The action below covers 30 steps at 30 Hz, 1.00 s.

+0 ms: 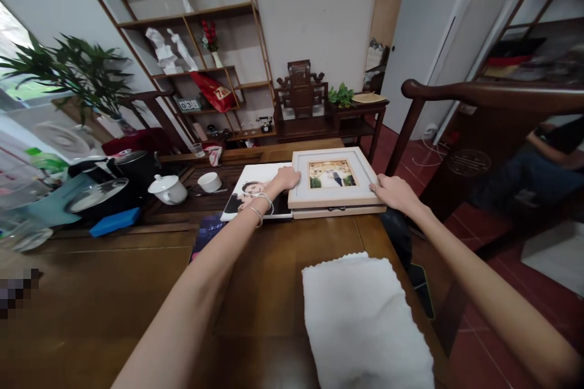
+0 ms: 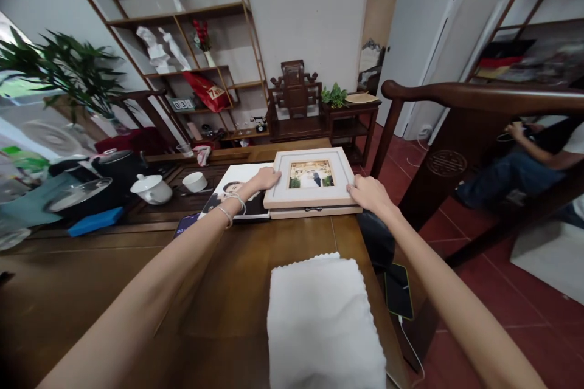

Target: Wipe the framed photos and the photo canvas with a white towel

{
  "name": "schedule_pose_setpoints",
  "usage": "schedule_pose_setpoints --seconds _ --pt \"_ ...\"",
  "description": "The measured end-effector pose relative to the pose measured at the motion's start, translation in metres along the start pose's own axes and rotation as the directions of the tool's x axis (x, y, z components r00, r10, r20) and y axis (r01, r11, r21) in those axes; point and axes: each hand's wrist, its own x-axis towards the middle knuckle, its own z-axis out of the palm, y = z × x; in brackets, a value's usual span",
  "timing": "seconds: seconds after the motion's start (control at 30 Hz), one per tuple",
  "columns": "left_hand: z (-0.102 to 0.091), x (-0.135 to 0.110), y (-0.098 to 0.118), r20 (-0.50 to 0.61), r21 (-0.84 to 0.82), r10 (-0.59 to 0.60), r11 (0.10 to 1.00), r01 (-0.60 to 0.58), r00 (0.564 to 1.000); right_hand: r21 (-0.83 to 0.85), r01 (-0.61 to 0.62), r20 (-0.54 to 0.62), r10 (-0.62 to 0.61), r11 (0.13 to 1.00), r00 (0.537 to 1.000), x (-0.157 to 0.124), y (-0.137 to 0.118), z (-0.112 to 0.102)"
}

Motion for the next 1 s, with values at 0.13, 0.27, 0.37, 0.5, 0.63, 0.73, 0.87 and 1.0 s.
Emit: schedule_pose_setpoints --seconds 0.13,0.27,0.37,0.5,0.63,0.73,0.87,1.0 --pt "0.011 0.001 -0.003 -0.015 0.118 0.027 0.993 -0.025 1.000 -0.058 -0.002 0.003 0.003 0.998 1.000 -0.001 0.001 0.007" --pt "0.017 -0.001 -0.002 -0.061 0.188 0.042 0.982 -0.030 0.997 -0.077 -0.018 -0.004 0.018 0.997 1.000 -0.002 0.002 0.012" --pt "0.021 -0.003 -0.001 -0.104 0.205 0.030 0.979 -0.008 0.994 -0.067 -0.027 -0.009 0.026 0.997 1.000 -0.001 0.003 0.015" --pt "0.023 -0.005 0.000 -0.142 0.197 0.000 0.980 0.028 0.990 -0.013 -0.029 -0.015 0.028 1.000 0.999 0.001 0.007 0.020" --pt "0.019 -0.004 0.003 -0.148 0.177 -0.005 0.984 0.032 0.989 0.078 0.011 -0.023 -0.009 0.997 1.000 0.003 0.012 0.025" --pt "0.019 -0.004 0.006 -0.152 0.156 -0.002 0.987 0.026 0.988 0.129 0.007 -0.029 -0.003 0.992 1.000 0.003 0.015 0.028" --pt "0.020 -0.005 0.008 -0.169 0.119 -0.010 0.992 0.030 0.986 0.172 -0.005 -0.048 0.013 0.985 0.999 0.003 0.019 0.030" --pt "0.019 -0.008 0.009 -0.182 0.062 -0.013 0.998 0.025 0.983 0.201 0.015 -0.085 0.002 0.980 0.996 0.001 0.019 0.028"
